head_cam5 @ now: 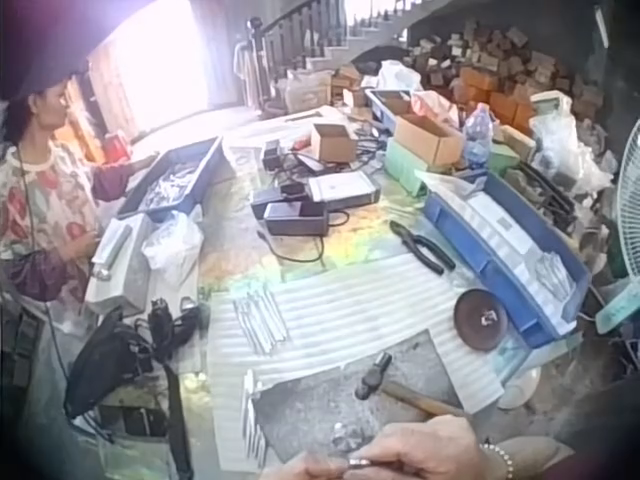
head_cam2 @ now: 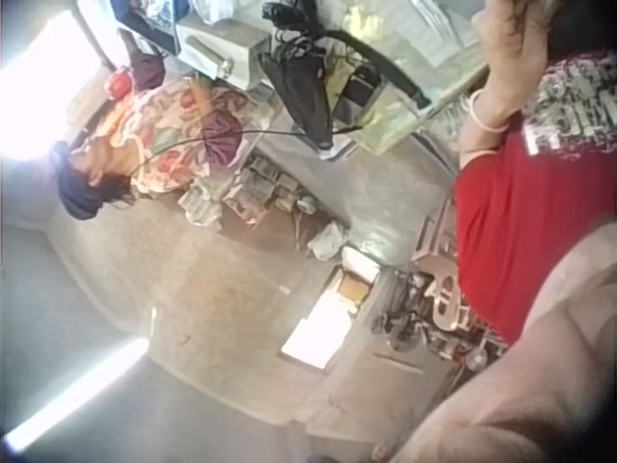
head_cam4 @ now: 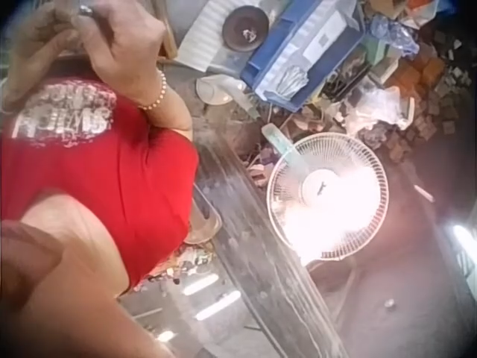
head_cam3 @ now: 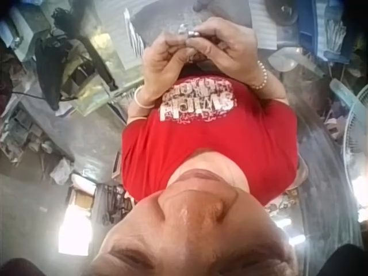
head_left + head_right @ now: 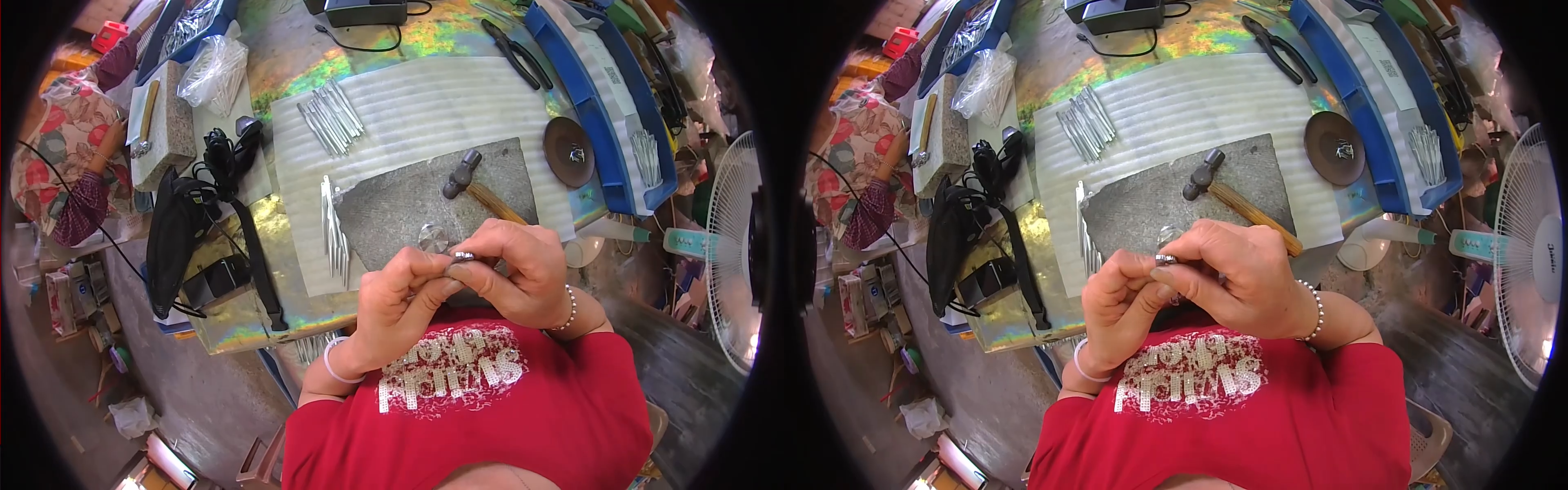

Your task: Shaping small silver-colored metal bars using a hammer on a metal anvil block.

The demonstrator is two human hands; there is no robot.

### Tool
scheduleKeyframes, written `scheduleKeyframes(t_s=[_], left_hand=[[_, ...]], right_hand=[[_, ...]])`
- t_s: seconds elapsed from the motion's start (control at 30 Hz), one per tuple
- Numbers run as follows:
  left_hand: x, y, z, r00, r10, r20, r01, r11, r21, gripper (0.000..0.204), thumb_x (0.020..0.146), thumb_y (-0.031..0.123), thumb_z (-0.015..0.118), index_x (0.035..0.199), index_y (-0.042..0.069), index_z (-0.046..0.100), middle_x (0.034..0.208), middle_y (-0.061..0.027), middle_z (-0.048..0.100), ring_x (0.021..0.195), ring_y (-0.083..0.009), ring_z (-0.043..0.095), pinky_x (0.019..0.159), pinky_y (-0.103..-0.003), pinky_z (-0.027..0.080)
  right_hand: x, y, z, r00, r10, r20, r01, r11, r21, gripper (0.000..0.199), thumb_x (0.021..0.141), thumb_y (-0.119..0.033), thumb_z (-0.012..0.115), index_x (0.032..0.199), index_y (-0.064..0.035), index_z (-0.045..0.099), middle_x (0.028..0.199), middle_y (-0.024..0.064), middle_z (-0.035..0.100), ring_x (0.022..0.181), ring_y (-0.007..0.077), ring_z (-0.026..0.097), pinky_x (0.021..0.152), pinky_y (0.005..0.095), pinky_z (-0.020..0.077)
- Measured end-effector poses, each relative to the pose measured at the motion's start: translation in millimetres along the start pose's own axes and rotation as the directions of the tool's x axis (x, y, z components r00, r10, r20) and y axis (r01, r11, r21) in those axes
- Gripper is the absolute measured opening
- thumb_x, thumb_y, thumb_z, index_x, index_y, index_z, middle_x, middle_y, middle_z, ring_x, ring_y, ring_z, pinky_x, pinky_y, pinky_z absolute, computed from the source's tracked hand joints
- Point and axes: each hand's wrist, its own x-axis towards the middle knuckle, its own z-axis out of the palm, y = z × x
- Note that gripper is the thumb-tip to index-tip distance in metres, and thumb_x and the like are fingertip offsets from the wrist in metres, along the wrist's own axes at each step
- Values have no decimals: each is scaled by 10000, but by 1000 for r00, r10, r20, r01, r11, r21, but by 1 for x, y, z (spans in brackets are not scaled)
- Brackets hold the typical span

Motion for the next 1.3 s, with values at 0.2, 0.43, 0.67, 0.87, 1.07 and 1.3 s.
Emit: scheduleKeyframes(t_s=[0.2,0.43,0.67,0.87,1.07,1.3], left_hand=[[3,-2,-2,997,57,45,-62,992,106,154,851,-49,596,989,-28,534,839,-83,660,753,-87,637,623,-201,507],[0,2,1,994,75,85,-81,994,70,133,857,-45,588,970,-30,519,827,-94,668,775,-106,651,646,-207,514],[-7,-1,5,989,136,61,-142,985,97,155,850,-36,605,971,-30,509,840,-102,669,764,-100,647,625,-206,501],[-15,3,5,993,-7,114,-9,990,141,125,863,-19,595,938,-16,495,817,-99,681,762,-88,643,617,-201,495],[-20,-4,3,971,-203,129,217,971,-104,123,898,29,568,881,-5,451,766,-87,668,710,-52,589,595,-206,478],[-12,12,-3,900,-402,167,418,906,-69,166,891,79,594,868,0,450,662,-29,581,633,-31,548,529,-176,441]], right_hand=[[0,0,2,999,26,-22,-26,1000,0,125,780,-43,691,843,12,599,635,74,574,519,156,586,452,251,423],[-5,-2,4,997,53,-64,-50,997,56,128,772,-34,698,828,15,594,618,78,574,506,145,580,441,239,417],[-8,-10,4,998,-4,-64,3,1000,-14,125,773,-37,699,820,11,593,609,81,566,496,152,573,438,243,413],[-20,-9,8,996,65,-64,-64,998,25,106,789,-26,680,806,16,584,597,76,566,494,121,573,432,232,407],[-24,-7,13,875,472,105,-472,789,394,120,861,-33,609,796,11,518,601,13,571,513,29,549,434,167,408],[-18,6,15,808,547,220,-578,659,481,162,889,-110,588,776,-21,514,576,4,537,411,14,421,362,163,292]])
